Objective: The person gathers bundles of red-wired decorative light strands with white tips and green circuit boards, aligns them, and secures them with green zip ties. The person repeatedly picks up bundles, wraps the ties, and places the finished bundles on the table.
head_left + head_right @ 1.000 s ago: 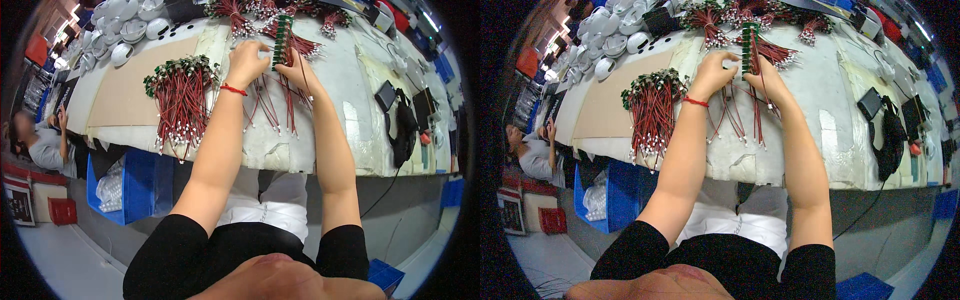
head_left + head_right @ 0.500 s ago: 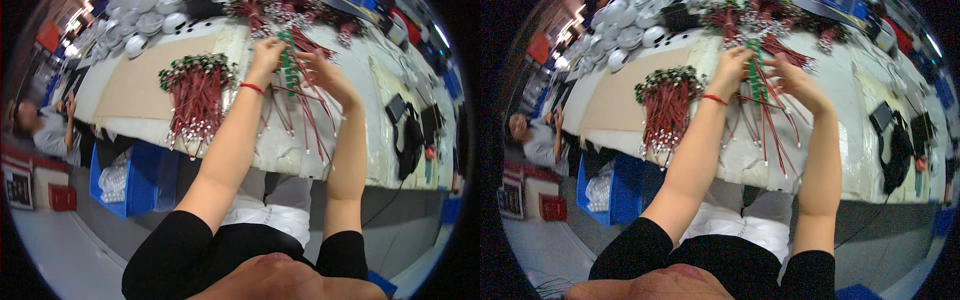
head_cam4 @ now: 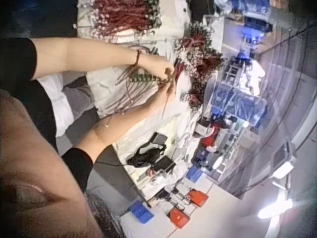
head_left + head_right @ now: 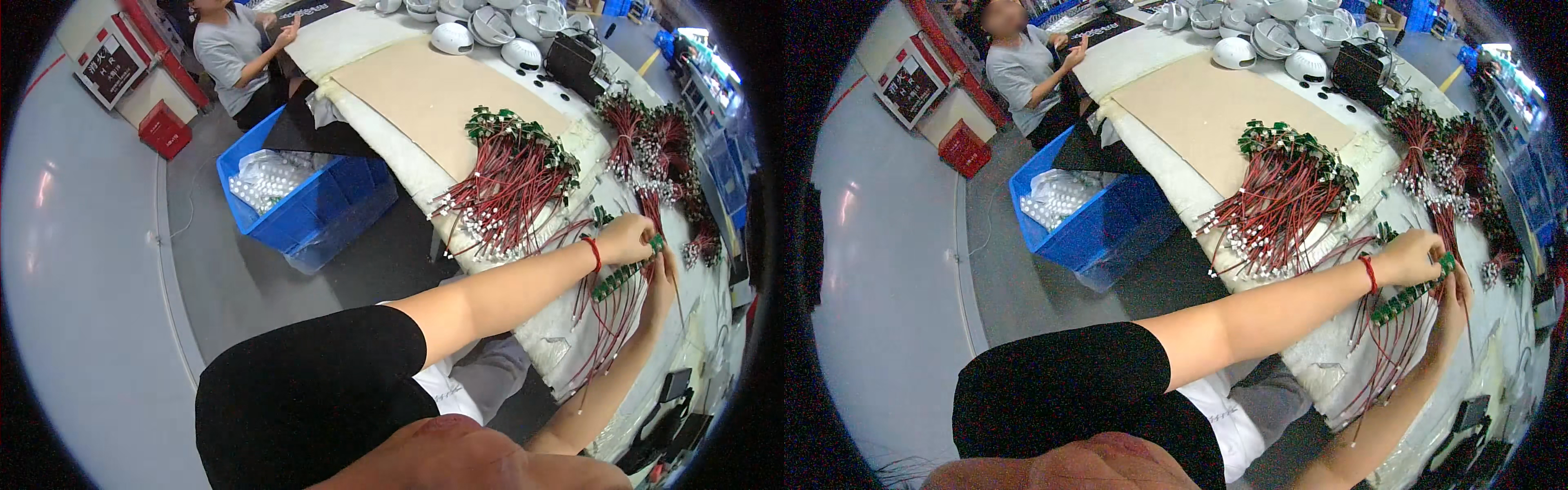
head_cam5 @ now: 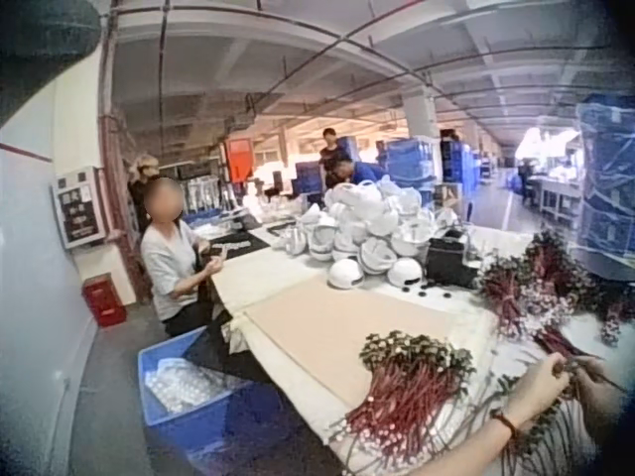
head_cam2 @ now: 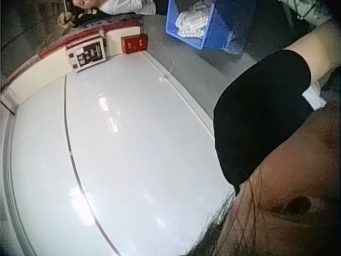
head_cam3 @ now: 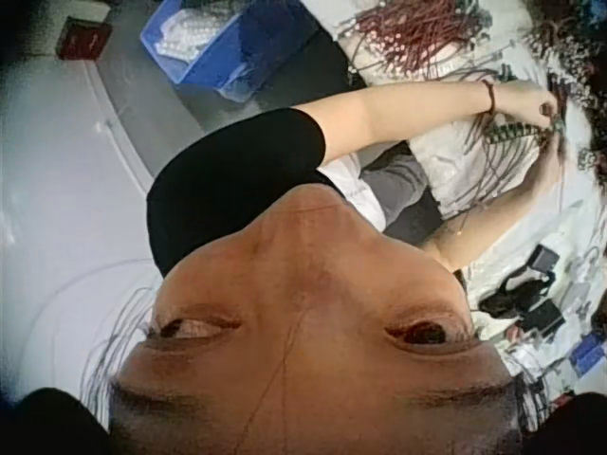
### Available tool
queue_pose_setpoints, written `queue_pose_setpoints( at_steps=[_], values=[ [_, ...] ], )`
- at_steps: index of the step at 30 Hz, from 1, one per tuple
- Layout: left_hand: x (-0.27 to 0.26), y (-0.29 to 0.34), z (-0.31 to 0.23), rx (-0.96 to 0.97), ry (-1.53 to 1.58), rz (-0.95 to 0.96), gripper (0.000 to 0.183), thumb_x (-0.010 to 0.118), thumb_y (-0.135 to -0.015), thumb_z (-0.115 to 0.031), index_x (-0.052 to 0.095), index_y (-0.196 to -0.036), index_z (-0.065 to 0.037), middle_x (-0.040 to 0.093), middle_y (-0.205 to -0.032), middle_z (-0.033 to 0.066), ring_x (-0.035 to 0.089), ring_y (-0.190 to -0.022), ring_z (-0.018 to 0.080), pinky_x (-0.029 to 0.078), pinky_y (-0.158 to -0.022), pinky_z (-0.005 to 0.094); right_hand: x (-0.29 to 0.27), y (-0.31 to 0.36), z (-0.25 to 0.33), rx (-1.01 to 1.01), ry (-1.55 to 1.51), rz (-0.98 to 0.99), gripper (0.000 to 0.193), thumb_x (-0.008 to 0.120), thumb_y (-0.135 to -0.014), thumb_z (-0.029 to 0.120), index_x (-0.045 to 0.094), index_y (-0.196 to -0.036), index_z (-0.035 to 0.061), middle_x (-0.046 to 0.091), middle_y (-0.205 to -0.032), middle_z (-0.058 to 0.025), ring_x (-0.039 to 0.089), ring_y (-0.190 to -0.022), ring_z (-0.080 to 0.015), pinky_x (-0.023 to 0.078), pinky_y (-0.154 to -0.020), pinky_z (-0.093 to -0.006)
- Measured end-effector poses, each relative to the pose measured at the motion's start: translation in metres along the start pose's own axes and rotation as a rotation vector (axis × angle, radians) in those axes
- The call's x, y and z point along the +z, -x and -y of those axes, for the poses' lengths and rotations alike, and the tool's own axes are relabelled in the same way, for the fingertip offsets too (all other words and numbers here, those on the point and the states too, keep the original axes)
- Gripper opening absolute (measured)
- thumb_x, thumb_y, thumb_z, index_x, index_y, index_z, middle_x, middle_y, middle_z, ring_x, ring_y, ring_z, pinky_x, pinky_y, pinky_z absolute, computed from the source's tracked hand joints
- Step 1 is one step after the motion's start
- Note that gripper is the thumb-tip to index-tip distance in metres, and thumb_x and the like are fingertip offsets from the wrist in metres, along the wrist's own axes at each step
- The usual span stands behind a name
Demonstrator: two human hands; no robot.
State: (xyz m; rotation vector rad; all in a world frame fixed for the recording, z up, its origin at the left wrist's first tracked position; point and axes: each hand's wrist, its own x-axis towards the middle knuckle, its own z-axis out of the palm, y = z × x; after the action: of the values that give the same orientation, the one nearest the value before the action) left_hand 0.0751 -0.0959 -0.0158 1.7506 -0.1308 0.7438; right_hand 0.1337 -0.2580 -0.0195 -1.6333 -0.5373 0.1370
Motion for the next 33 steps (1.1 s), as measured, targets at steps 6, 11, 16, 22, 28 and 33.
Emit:
queue_pose_setpoints(
  at_steps=[6, 11, 16, 22, 28, 33],
  values=[
    [-0.009, -0.002, -0.011, 0.035, 0.032, 0.009, 0.023, 0.057, -0.075, -0.016, 0.065, -0.087, 0.002, 0.065, -0.078, 0.0202, 0.063, -0.073, 0.0338, 0.050, -0.068, 0.0394, 0.015, 0.000, 0.002, -0.003, 0.021, -0.124, 0.029, 0.051, -0.094, 0.017, 0.055, -0.117, -0.0010, 0.061, -0.098, -0.0041, 0.057, -0.080, -0.0083, 0.046, -0.068, -0.0209],
    [-0.012, -0.004, -0.011, 0.061, 0.046, -0.018, 0.022, 0.056, -0.076, -0.013, 0.065, -0.090, 0.002, 0.064, -0.079, 0.0207, 0.064, -0.073, 0.0332, 0.050, -0.068, 0.0380, 0.021, -0.002, 0.009, -0.099, 0.088, -0.128, 0.024, 0.053, -0.093, 0.016, 0.057, -0.111, -0.0008, 0.059, -0.084, -0.0014, 0.051, -0.072, -0.0062, 0.042, -0.062, -0.0205],
    [-0.010, -0.003, -0.024, 0.161, 0.106, -0.069, 0.020, 0.058, -0.078, -0.014, 0.065, -0.089, 0.000, 0.065, -0.081, 0.0199, 0.064, -0.074, 0.0324, 0.050, -0.067, 0.0383, 0.026, 0.004, 0.021, -0.189, 0.096, -0.223, 0.019, 0.054, -0.093, 0.015, 0.059, -0.104, -0.0003, 0.056, -0.080, 0.0002, 0.047, -0.069, -0.0051, 0.040, -0.060, -0.0205],
    [-0.014, -0.007, -0.035, 0.307, -0.044, -0.112, 0.017, 0.058, -0.080, -0.015, 0.064, -0.089, -0.002, 0.063, -0.080, 0.0191, 0.062, -0.074, 0.0355, 0.049, -0.065, 0.0423, 0.031, 0.015, 0.050, -0.378, 0.276, -0.302, 0.019, 0.057, -0.091, 0.014, 0.060, -0.100, -0.0020, 0.062, -0.088, -0.0052, 0.058, -0.080, -0.0103, 0.046, -0.070, -0.0219],
    [-0.016, -0.009, -0.035, 0.259, -0.117, -0.063, 0.016, 0.058, -0.084, -0.016, 0.065, -0.093, -0.005, 0.064, -0.076, 0.0183, 0.063, -0.066, 0.0319, 0.049, -0.057, 0.0376, 0.035, 0.017, 0.055, -0.314, 0.308, -0.272, 0.016, 0.057, -0.089, 0.012, 0.061, -0.098, -0.0009, 0.063, -0.084, -0.0063, 0.058, -0.076, -0.0103, 0.047, -0.070, -0.0245],
    [-0.013, -0.009, -0.032, 0.205, -0.096, -0.041, 0.016, 0.060, -0.085, -0.015, 0.067, -0.093, -0.004, 0.068, -0.078, 0.0120, 0.067, -0.069, 0.0192, 0.051, -0.061, 0.0289, 0.040, 0.018, 0.055, -0.344, 0.194, -0.311, 0.011, 0.058, -0.088, 0.009, 0.059, -0.089, -0.0021, 0.061, -0.074, -0.0029, 0.053, -0.065, -0.0067, 0.044, -0.058, -0.0216]
  ],
)
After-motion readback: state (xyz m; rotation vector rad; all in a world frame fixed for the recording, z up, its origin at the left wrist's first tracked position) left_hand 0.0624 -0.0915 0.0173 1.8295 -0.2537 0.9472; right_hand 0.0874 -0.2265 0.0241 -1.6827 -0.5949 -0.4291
